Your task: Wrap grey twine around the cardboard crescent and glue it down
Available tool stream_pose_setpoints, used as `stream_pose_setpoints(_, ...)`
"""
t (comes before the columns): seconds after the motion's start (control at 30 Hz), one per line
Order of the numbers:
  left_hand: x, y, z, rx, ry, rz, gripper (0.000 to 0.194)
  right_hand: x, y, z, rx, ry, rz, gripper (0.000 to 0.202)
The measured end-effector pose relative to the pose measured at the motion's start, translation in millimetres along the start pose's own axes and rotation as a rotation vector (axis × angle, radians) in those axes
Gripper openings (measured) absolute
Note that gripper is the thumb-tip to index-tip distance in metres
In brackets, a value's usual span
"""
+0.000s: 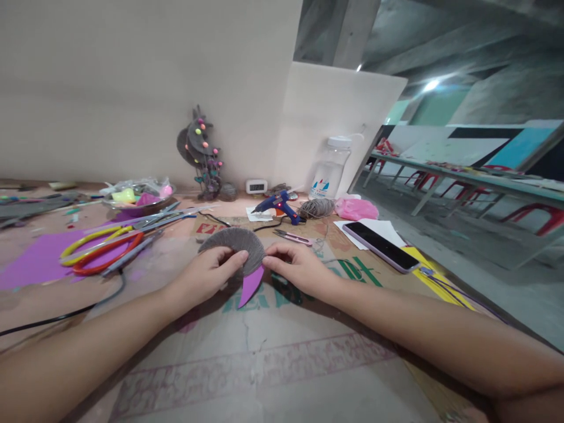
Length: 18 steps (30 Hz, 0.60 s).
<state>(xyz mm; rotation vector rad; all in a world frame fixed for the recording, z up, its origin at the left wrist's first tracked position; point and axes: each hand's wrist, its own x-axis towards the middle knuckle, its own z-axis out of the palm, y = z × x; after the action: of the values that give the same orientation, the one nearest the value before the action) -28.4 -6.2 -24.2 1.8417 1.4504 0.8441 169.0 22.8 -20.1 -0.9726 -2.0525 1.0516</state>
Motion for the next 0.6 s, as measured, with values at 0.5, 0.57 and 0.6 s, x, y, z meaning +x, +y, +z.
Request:
stream_pose_setpoints(0.5, 0.4, 0.9, -0.9, 0.064, -0.064, 0.094, 0.044, 1.5, 1.7, -2.6, 0.101, -0.019, 0.029, 0.021)
stream_pose_setpoints(0.57, 0.7, 3.3, -1.2, 0.101, -0.067, 0.111, 0.044, 1.0, 1.3, -2.4, 0.076, 0.004, 0.024, 0.021)
stream_pose_setpoints(0.6, 0.7, 4.9, -1.2, 0.127, -0.063, 0.125, 0.043, 0.5, 0.7, -2.5, 0.066, 0.024, 0.016, 0.021)
